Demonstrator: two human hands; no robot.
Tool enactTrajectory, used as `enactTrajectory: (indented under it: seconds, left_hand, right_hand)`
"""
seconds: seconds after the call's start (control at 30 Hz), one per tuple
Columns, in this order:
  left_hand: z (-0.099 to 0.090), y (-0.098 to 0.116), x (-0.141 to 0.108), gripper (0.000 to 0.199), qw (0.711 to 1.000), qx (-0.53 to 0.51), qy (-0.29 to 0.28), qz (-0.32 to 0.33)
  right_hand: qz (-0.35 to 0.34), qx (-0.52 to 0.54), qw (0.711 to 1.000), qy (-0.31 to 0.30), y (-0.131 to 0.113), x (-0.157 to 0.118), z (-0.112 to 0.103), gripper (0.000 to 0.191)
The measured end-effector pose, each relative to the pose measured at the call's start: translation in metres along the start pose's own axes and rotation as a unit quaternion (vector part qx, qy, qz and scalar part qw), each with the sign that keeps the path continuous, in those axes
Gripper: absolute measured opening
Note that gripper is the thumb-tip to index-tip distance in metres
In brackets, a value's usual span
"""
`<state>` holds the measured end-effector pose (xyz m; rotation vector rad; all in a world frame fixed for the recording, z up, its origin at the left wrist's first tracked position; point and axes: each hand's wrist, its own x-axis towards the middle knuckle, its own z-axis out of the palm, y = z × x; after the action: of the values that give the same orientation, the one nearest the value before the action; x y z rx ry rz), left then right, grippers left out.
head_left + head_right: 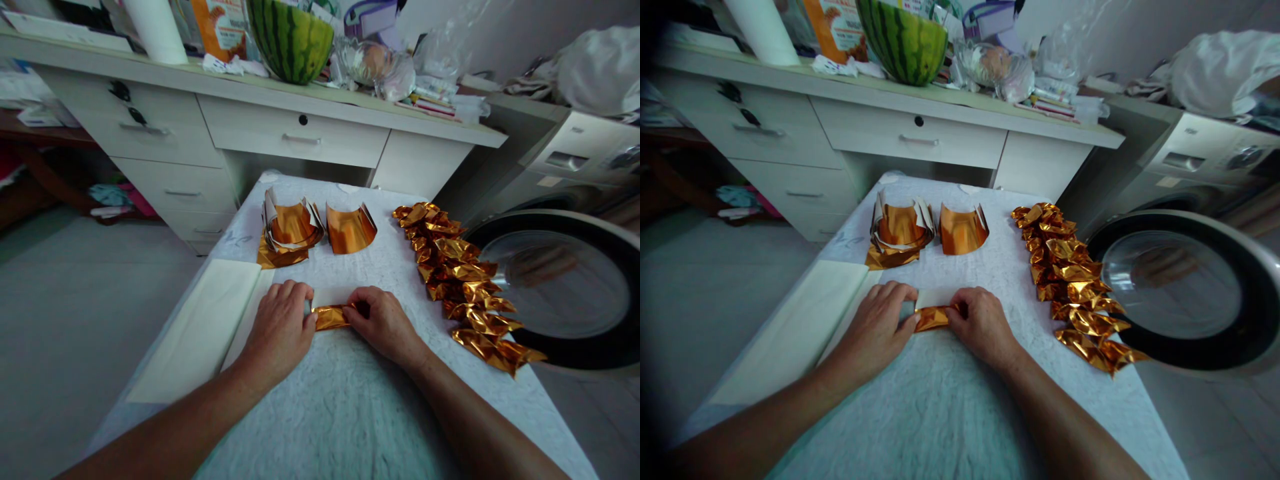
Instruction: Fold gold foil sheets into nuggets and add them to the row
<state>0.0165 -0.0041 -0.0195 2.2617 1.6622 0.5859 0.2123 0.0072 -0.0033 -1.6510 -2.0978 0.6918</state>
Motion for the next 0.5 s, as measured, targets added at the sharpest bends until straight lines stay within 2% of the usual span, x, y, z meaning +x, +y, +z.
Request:
enactTrajectory:
  seconds: [0.5]
  left_hand:
    - [0.0001, 0.0024, -0.0002, 0.02, 1.0, -0.002, 0.011, -0.006]
  right_hand:
    - [0.006, 0.003, 1.0, 0.0, -0.0017, 0.0005, -0.0001, 0.009]
